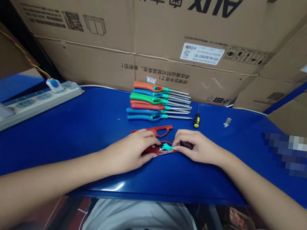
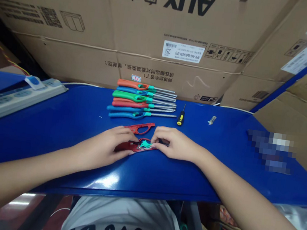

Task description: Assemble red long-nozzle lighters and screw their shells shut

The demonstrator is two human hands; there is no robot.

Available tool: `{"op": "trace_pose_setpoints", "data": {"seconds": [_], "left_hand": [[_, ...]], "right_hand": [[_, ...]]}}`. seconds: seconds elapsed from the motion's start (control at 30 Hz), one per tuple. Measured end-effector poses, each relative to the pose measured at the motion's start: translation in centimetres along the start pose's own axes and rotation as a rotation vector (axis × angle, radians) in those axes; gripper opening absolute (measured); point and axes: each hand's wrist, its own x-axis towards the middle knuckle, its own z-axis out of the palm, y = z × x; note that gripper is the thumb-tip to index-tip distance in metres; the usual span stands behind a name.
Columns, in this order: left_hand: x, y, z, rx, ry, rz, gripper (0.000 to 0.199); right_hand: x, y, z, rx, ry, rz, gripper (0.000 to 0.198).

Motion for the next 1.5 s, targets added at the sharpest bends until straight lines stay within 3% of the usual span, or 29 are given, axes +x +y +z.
{"op": "trace_pose_setpoints", "data": {"seconds": [0.2, 0.7, 1.17, 1.5], "left_hand": [[0.1, 0.1, -0.2, -0.008, -0.021, -0.065, 0.025], [0.3, 0.2, -0.4, -0.033, -0.061, -0.114, 0.026], [0.5, -0.1, -0.7, -0.113, -0.071, -0.173, 0.026], [0.2, 0.5, -0.3, -0.019, -0.027, -0.088, 0.031]], "right_hand": [[0.1, 0.2, 0.4, 0.019, 0.06, -0.044, 0.012], [-0.2, -0.3, 0.1, -0.192, -0.049, -0.059, 0.015], [0.1, -0.4, 1.3, -0.295, -0.016, -0.12, 0.016], [-0.1, -1.2, 1.0, -0.495, -0.078, -0.202, 0.021]]}}
